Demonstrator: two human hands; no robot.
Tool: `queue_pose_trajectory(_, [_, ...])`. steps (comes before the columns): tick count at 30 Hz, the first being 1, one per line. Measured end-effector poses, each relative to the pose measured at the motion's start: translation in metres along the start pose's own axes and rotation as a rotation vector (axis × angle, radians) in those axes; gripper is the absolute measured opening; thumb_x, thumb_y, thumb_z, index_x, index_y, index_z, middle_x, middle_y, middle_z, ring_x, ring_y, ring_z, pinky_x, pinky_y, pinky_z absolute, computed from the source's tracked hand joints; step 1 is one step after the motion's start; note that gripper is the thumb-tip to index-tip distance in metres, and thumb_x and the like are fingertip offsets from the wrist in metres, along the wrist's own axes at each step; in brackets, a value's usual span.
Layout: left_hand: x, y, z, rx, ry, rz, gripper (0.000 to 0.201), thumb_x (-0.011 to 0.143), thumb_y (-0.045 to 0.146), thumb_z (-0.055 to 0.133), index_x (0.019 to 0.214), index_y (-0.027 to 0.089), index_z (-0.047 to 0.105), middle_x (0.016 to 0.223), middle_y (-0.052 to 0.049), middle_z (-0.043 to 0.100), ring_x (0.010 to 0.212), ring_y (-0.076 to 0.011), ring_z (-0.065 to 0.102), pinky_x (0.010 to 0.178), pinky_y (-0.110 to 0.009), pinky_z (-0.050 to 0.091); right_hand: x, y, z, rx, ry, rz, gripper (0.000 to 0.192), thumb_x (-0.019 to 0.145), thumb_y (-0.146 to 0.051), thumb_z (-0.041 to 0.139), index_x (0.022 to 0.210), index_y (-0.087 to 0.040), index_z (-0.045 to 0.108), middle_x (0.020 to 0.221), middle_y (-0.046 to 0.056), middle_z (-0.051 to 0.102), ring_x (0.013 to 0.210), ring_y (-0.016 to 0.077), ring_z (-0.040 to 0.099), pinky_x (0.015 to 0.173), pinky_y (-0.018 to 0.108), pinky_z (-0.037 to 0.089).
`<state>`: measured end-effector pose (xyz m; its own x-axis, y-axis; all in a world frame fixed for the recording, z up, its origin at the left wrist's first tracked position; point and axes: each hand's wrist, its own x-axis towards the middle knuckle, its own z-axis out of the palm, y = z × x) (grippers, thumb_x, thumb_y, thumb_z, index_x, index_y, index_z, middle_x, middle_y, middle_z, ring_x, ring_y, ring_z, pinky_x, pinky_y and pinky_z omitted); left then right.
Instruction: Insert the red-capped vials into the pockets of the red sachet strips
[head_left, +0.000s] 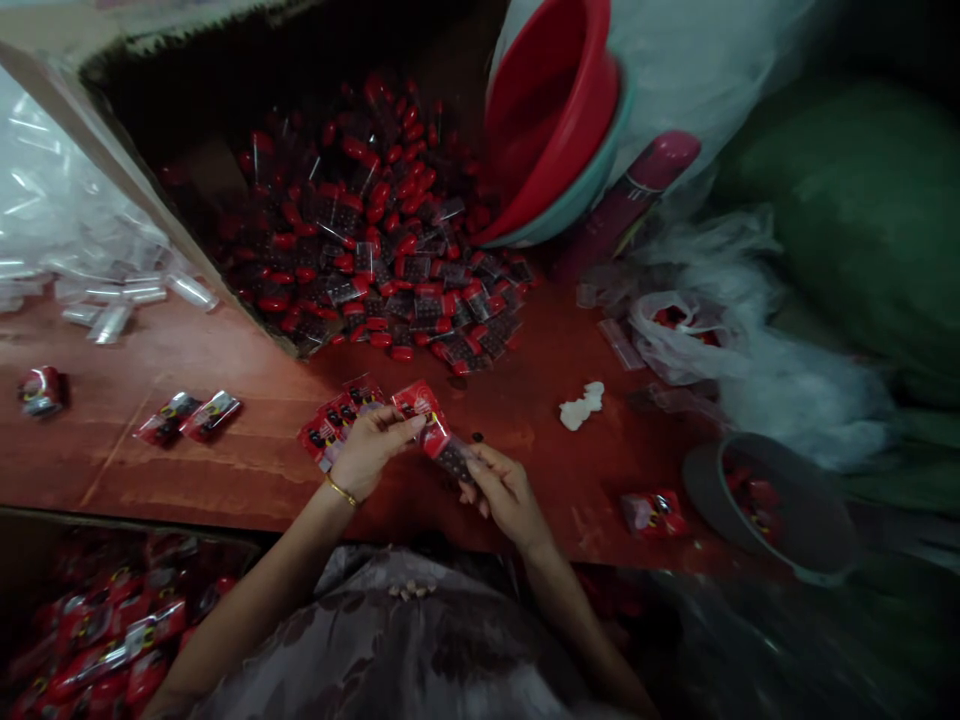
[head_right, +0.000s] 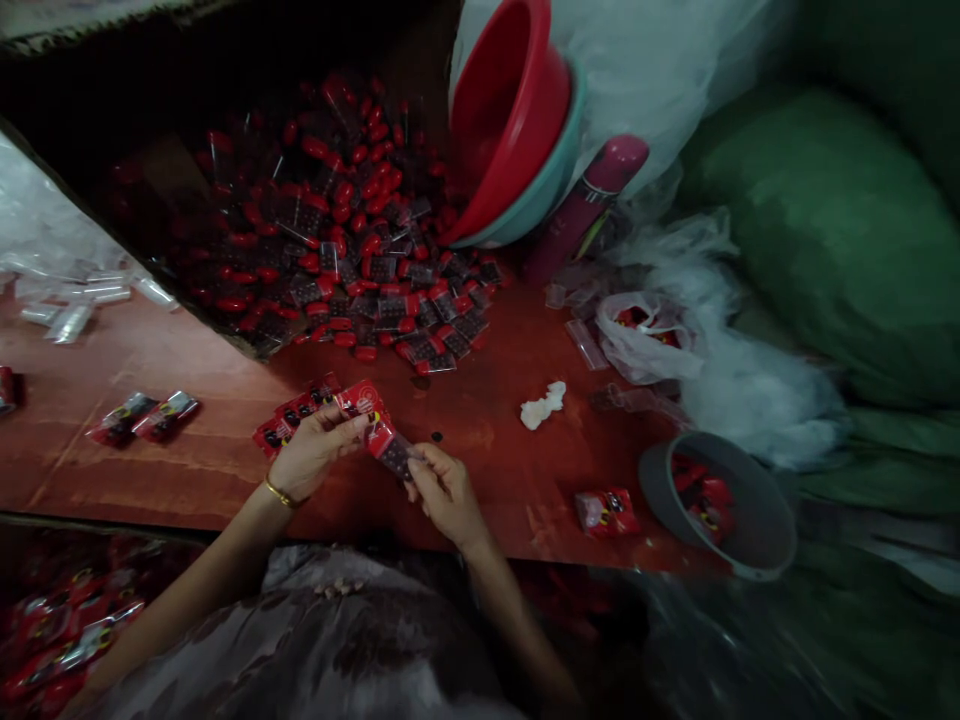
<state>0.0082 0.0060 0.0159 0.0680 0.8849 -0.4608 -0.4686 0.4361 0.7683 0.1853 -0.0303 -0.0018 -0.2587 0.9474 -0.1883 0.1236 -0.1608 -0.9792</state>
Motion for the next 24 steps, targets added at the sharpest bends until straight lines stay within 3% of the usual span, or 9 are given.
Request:
queue_pose_trajectory(7, [-0.001,-0.014,0.011,-0.057,0.054,0.026,0.033,0.042,0.028,0.085,0.064,0.012,0.066,0.061,0.001,0.065,0.055,-0.0067,0.055,0.058,-0.02,0.043,0.006,0.001,0.014,0.027,0.143,-0.106,0.028,0.088,-0.042,0.038,0.076,-0.019,0.049,0.053,-0.006,0.043,0.042,0.0058,0.04,0.041,0.017,0.033])
queue_pose_trajectory(14, [0.002,-0.017,0.011,-0.099,0.014,0.064,0.032,0.05,0.034,0.081,0.067,0.012,0.066,0.059,-0.001,0.065,0.054,-0.0086,0.057,0.054,-0.02,0.045,0.011,0.002,0.021,-0.124,0.042,-0.177,0.024,0.09,-0.036,0.038,0.077,-0.019,0.049,0.058,-0.005,0.047,0.046,0.006,0.042,0.044,0.017,0.034])
queue_pose_trajectory(19, [0.003,-0.025,0.013,-0.089,-0.092,0.049,0.035,0.059,0.04,0.075,0.08,0.013,0.066,0.075,-0.005,0.07,0.047,-0.0096,0.055,0.041,-0.021,0.043,0.015,0.008,0.035,-0.063,0.121,-0.192,0.025,0.091,-0.038,0.036,0.079,-0.02,0.048,0.06,-0.005,0.047,0.043,0.0059,0.04,0.042,0.018,0.035])
queue_pose_trajectory(24, [0.003,-0.018,0.008,-0.089,-0.07,0.107,0.03,0.06,0.038,0.075,0.076,0.013,0.066,0.073,-0.005,0.07,0.06,-0.0126,0.062,0.053,-0.022,0.048,0.017,0.011,0.038,-0.038,0.064,-0.197,0.023,0.091,-0.037,0.037,0.083,-0.019,0.05,0.061,-0.004,0.049,0.043,0.0059,0.042,0.042,0.018,0.034])
